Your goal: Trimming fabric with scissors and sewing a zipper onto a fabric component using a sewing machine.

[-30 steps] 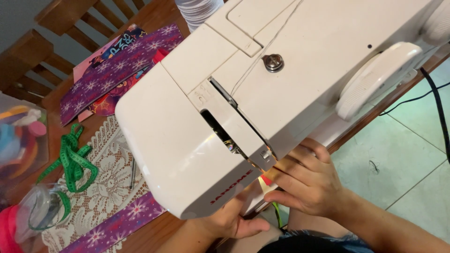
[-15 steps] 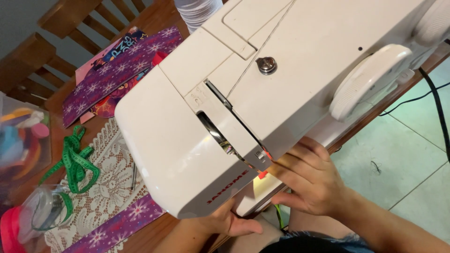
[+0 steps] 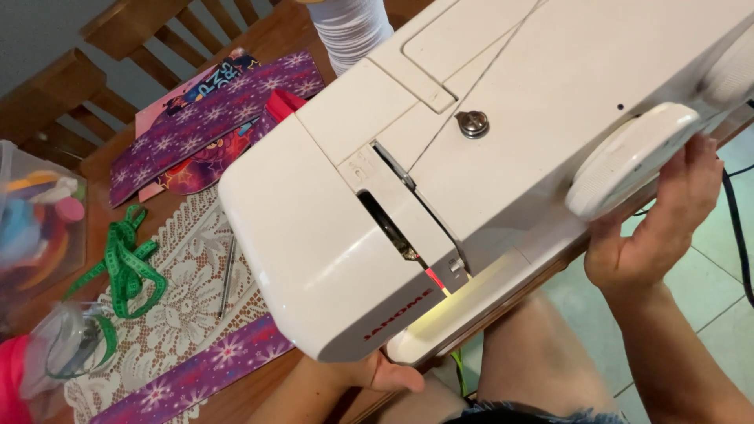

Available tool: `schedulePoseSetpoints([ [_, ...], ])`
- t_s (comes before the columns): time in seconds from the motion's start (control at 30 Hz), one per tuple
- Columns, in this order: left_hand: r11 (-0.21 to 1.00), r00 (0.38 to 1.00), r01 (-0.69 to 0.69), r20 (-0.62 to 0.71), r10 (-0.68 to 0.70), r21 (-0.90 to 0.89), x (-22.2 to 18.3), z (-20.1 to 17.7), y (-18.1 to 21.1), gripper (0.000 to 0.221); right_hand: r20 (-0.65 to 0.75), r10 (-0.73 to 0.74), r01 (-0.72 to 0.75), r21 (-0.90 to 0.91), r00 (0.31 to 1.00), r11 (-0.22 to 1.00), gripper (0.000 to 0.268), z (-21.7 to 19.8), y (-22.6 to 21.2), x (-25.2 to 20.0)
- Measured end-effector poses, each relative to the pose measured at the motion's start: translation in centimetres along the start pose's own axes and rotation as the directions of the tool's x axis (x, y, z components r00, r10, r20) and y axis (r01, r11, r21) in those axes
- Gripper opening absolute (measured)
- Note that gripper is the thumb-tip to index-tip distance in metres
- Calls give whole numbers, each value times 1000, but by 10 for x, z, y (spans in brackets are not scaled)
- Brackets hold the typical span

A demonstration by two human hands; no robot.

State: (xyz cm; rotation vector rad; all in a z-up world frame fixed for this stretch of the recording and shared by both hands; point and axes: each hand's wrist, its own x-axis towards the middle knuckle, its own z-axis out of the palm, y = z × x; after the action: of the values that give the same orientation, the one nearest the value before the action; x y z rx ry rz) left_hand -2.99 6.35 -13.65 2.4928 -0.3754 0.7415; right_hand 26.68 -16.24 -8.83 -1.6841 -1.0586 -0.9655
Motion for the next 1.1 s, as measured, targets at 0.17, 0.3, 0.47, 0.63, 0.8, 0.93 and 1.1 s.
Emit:
schedulePoseSetpoints([
  [0.17,999,1000,25,5,-25,30,-32,11,2,94,7,79,-79,-21,997,997,62,2,2,-8],
  [0.3,998,999,40,20,-41,43,-32,7,-1,92,0,140,-140,-23,990,990,66,4,-4,-6],
  [0.47,997,997,60,44,-62,56,-17,-5,-4,91,-52,84,-87,-63,995,994,61,9,8,-17],
  [0.63,995,994,80,68,-85,66,6,-18,-3,89,-94,-38,29,-95,995,995,60,11,-1,0],
  [0.8,993,991,92,91,-99,80,25,-29,-2,87,-155,125,-141,-96,980,985,60,20,7,-18],
  [0.93,985,993,90,57,-99,144,29,-33,6,88,-107,93,-102,-84,990,991,60,14,5,-14],
  [1.1,977,989,127,-98,-111,171,36,-36,10,93,-75,97,-100,-38,992,994,60,8,0,-11],
])
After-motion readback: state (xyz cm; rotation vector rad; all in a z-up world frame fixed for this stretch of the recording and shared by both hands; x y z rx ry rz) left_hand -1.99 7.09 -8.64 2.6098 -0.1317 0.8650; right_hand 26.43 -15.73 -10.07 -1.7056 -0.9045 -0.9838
